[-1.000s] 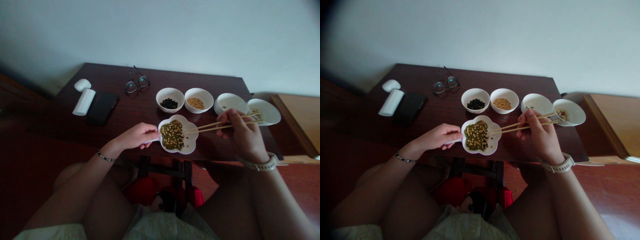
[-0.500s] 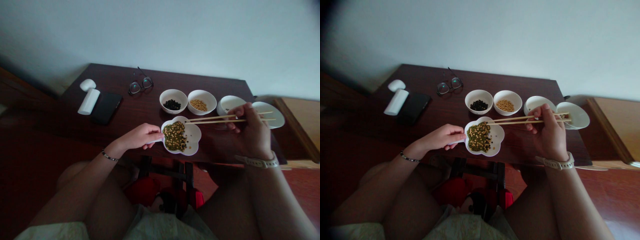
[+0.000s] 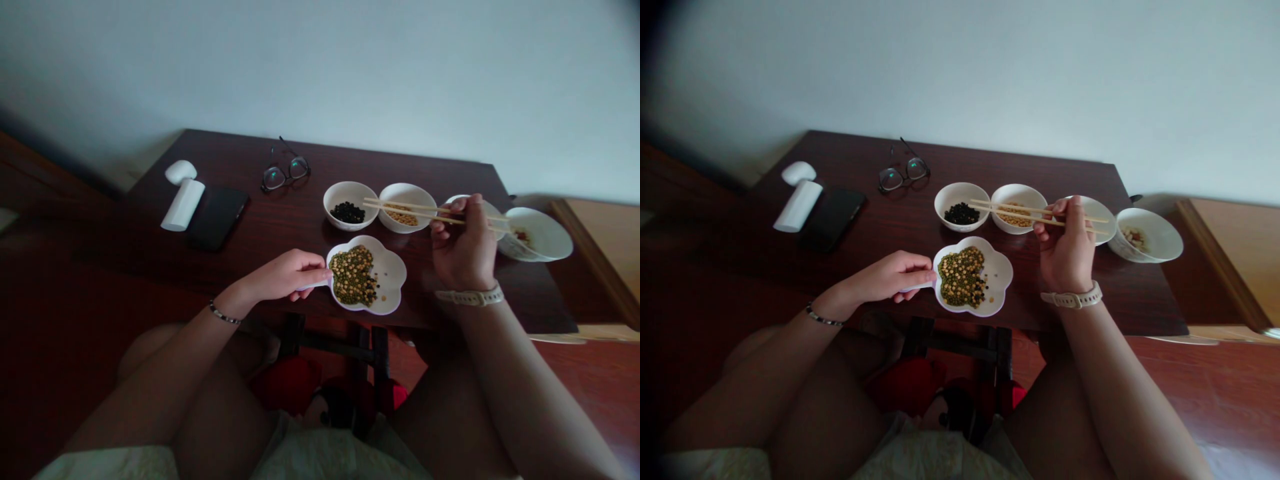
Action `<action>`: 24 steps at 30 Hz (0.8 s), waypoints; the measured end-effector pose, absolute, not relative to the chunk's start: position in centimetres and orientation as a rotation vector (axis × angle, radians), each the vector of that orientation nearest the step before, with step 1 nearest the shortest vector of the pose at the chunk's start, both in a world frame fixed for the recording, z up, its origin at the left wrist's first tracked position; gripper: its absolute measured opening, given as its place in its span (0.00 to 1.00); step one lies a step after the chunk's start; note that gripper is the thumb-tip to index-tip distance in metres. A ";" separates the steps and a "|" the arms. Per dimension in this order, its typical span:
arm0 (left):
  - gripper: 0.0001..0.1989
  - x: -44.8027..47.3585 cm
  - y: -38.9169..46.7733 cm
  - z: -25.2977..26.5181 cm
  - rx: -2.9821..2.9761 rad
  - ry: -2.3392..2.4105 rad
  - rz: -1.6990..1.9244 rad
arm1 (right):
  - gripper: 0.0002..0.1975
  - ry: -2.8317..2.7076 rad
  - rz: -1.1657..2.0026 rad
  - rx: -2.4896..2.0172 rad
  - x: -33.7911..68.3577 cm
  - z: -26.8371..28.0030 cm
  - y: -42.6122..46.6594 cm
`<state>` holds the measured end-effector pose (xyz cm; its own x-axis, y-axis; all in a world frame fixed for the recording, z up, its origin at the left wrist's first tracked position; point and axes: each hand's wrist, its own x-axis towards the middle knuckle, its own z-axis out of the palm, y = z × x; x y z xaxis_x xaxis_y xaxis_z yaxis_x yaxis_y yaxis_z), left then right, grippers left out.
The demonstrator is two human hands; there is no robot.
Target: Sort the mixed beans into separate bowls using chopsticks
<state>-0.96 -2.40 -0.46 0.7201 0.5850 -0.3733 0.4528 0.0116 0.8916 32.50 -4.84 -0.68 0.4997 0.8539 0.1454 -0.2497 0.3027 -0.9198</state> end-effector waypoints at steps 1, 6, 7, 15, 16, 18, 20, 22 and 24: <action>0.18 -1.0 -2.4 -0.4 1.621 0.857 0.125 | 0.22 -0.754 0.827 -1.020 32.6 -0.6 -5.0; 0.18 -1.0 -2.4 -0.4 1.626 0.860 0.115 | 0.21 -0.801 0.861 -1.093 33.2 0.5 -6.4; 0.19 -1.0 -2.4 -0.4 1.627 0.861 0.115 | 0.20 -0.786 0.863 -1.077 33.2 0.7 -6.7; 0.18 -1.0 -2.3 -0.6 1.628 0.858 0.111 | 0.21 -0.926 1.046 -1.152 34.6 1.1 -9.5; 0.17 -0.9 -2.3 -0.6 1.629 0.860 0.110 | 0.21 -0.942 1.073 -1.175 34.7 1.1 -9.9; 0.17 -0.9 -2.3 -0.6 1.630 0.866 0.111 | 0.20 -0.956 1.085 -1.200 34.7 1.0 -10.4; 0.17 -0.9 -2.3 -0.6 1.634 0.875 0.109 | 0.21 -0.965 1.070 -1.205 34.7 0.9 -10.7; 0.17 -0.9 -2.3 -0.5 1.641 0.885 0.104 | 0.21 -0.980 1.061 -1.214 34.5 0.8 -10.9; 0.17 -0.9 -2.3 -0.5 1.648 0.890 0.101 | 0.21 -0.994 1.049 -1.226 34.4 0.6 -10.9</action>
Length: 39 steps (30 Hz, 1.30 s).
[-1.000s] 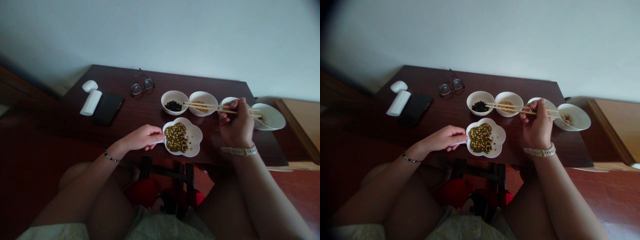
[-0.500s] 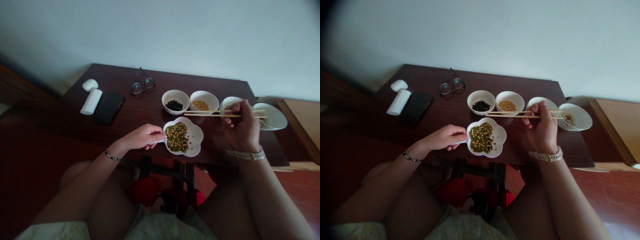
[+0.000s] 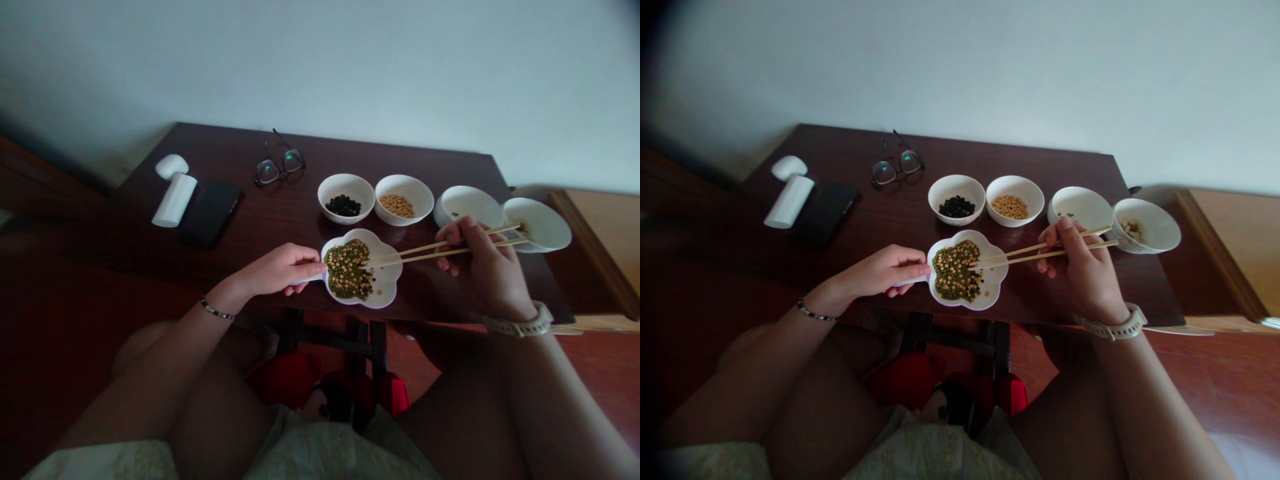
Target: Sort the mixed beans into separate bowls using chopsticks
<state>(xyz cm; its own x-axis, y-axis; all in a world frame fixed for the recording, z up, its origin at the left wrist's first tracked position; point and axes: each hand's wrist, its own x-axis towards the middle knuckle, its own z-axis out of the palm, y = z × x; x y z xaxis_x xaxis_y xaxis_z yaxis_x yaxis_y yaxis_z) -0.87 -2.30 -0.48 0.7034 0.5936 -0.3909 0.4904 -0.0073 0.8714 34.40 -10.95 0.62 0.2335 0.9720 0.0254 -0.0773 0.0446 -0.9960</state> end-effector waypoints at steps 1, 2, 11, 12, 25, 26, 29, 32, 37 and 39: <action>0.17 -0.9 -2.3 -0.5 1.649 0.891 0.102 | 0.21 -0.997 1.040 -1.232 34.3 0.5 -10.9; 0.17 -0.9 -2.3 -0.5 1.649 0.890 0.103 | 0.21 -0.997 1.032 -1.236 34.2 0.5 -10.9; 0.17 -0.9 -2.3 -0.6 1.639 0.880 0.113 | 0.22 -1.028 1.036 -1.258 33.9 0.1 -10.7; 0.18 -0.9 -2.2 -0.6 1.638 0.877 0.115 | 0.22 -1.021 1.033 -1.258 34.0 0.1 -10.7; 0.18 -0.9 -2.3 -0.6 1.641 0.881 0.114 | 0.22 -1.001 1.025 -1.262 34.0 0.1 -10.8; 0.18 -0.9 -2.3 -0.6 1.642 0.882 0.111 | 0.22 -1.003 1.027 -1.259 33.9 0.1 -10.8; 0.18 -1.0 -2.3 -0.7 1.643 0.884 0.106 | 0.22 -1.010 1.035 -1.253 33.9 0.0 -10.8; 0.18 -1.0 -2.2 -0.7 1.643 0.884 0.107 | 0.22 -1.007 1.025 -1.265 33.8 0.0 -10.8; 0.18 -0.9 -2.3 -0.6 1.640 0.880 0.104 | 0.22 -1.003 1.018 -1.265 33.7 0.0 -10.7; 0.18 -0.9 -2.3 -0.6 1.639 0.882 0.105 | 0.22 -1.001 1.019 -1.248 33.7 0.1 -10.7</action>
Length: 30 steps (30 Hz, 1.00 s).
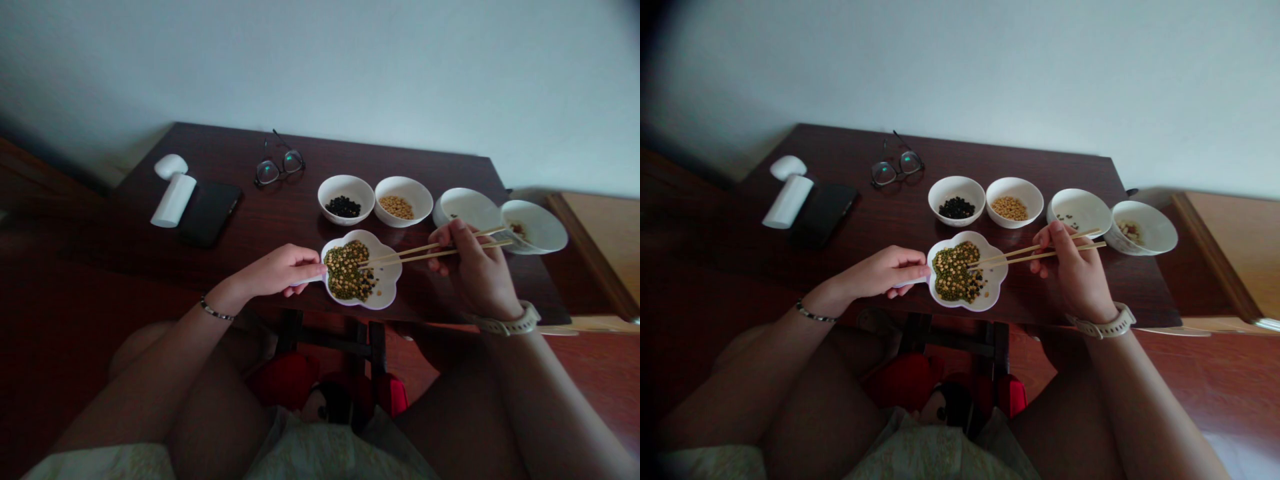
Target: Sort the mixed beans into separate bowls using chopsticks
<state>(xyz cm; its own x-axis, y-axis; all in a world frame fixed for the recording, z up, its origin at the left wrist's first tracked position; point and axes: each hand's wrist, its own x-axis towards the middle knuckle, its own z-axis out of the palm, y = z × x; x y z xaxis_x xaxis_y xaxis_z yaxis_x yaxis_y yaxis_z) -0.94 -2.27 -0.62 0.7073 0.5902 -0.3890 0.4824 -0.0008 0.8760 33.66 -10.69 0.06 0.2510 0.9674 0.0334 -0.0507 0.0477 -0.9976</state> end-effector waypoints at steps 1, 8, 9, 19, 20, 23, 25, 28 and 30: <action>0.18 -0.9 -2.3 -0.6 1.639 0.882 0.107 | 0.22 -0.996 1.017 -1.241 33.7 0.1 -10.6; 0.18 -1.0 -2.3 -0.7 1.628 0.866 0.124 | 0.20 -0.854 1.013 -1.119 34.6 -0.2 -9.6; 0.18 -0.9 -2.3 -0.7 1.628 0.869 0.124 | 0.19 -0.827 1.014 -1.083 34.8 -0.2 -9.3; 0.18 -1.1 -2.3 -0.7 1.627 0.873 0.112 | 0.24 -0.725 0.886 -0.968 34.0 -2.2 -4.4; 0.18 -1.1 -2.3 -0.7 1.628 0.876 0.109 | 0.24 -0.744 0.864 -0.973 33.7 -2.3 -4.3; 0.18 -1.0 -2.3 -0.4 1.631 0.875 0.102 | 0.23 -0.758 0.844 -1.000 33.0 -2.0 -4.5; 0.19 -1.0 -2.4 -0.3 1.631 0.871 0.097 | 0.21 -0.748 0.871 -1.021 33.1 -1.4 -5.1; 0.19 -1.0 -2.4 -0.3 1.629 0.873 0.102 | 0.19 -0.720 0.968 -1.027 33.6 -0.5 -6.3; 0.19 -1.0 -2.4 -0.4 1.628 0.870 0.110 | 0.20 -0.745 1.039 -1.039 34.0 0.0 -7.1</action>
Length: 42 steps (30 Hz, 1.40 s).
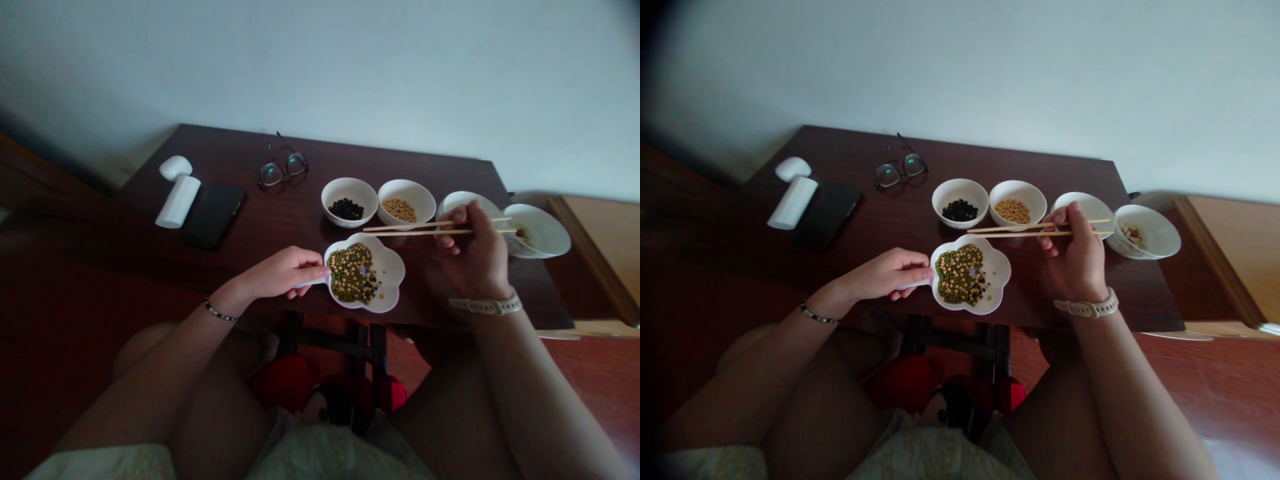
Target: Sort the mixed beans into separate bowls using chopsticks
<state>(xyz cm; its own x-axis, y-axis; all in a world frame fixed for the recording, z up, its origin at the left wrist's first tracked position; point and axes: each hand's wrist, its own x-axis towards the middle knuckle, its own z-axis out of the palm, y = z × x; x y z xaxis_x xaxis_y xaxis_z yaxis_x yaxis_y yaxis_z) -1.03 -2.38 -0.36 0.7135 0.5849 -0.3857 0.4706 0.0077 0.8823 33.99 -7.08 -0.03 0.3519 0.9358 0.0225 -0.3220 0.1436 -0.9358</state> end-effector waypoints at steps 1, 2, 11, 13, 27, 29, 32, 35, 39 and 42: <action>0.19 -1.0 -2.4 -0.4 1.626 0.865 0.114 | 0.20 -0.767 1.058 -1.055 34.2 0.1 -7.4; 0.19 -1.1 -2.3 -0.5 1.626 0.861 0.116 | 0.20 -0.797 1.080 -1.083 34.3 0.3 -7.7; 0.18 -1.1 -2.3 -0.8 1.625 0.854 0.135 | 0.21 -0.934 1.095 -1.227 34.3 0.1 -9.3; 0.18 -1.0 -2.3 -0.7 1.627 0.860 0.132 | 0.22 -0.945 1.081 -1.231 34.0 0.0 -9.4; 0.17 -1.0 -2.3 -0.7 1.619 0.860 0.128 | 0.23 -0.957 1.066 -1.235 33.7 -0.1 -9.3; 0.17 -1.0 -2.3 -0.6 1.622 0.859 0.126 | 0.23 -0.964 1.062 -1.241 33.8 -0.1 -9.3; 0.17 -1.0 -2.4 -0.6 1.623 0.859 0.128 | 0.23 -0.970 1.057 -1.236 33.8 -0.1 -9.3; 0.17 -1.0 -2.4 -0.7 1.619 0.851 0.133 | 0.22 -0.960 1.039 -1.215 33.8 0.0 -9.2; 0.17 -1.1 -2.3 -0.9 1.621 0.852 0.129 | 0.21 -0.890 1.039 -1.126 34.1 0.0 -8.7; 0.17 -1.1 -2.3 -0.8 1.630 0.861 0.119 | 0.22 -0.763 1.028 -1.024 34.3 -0.1 -7.9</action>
<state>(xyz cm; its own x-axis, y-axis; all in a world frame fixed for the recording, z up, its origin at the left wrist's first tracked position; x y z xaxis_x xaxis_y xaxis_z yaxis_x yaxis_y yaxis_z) -1.07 -2.30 -0.83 0.7181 0.5853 -0.3766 0.4618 0.0041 0.8870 34.27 -7.88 -0.10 0.3485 0.9362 0.0457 -0.3149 0.1628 -0.9351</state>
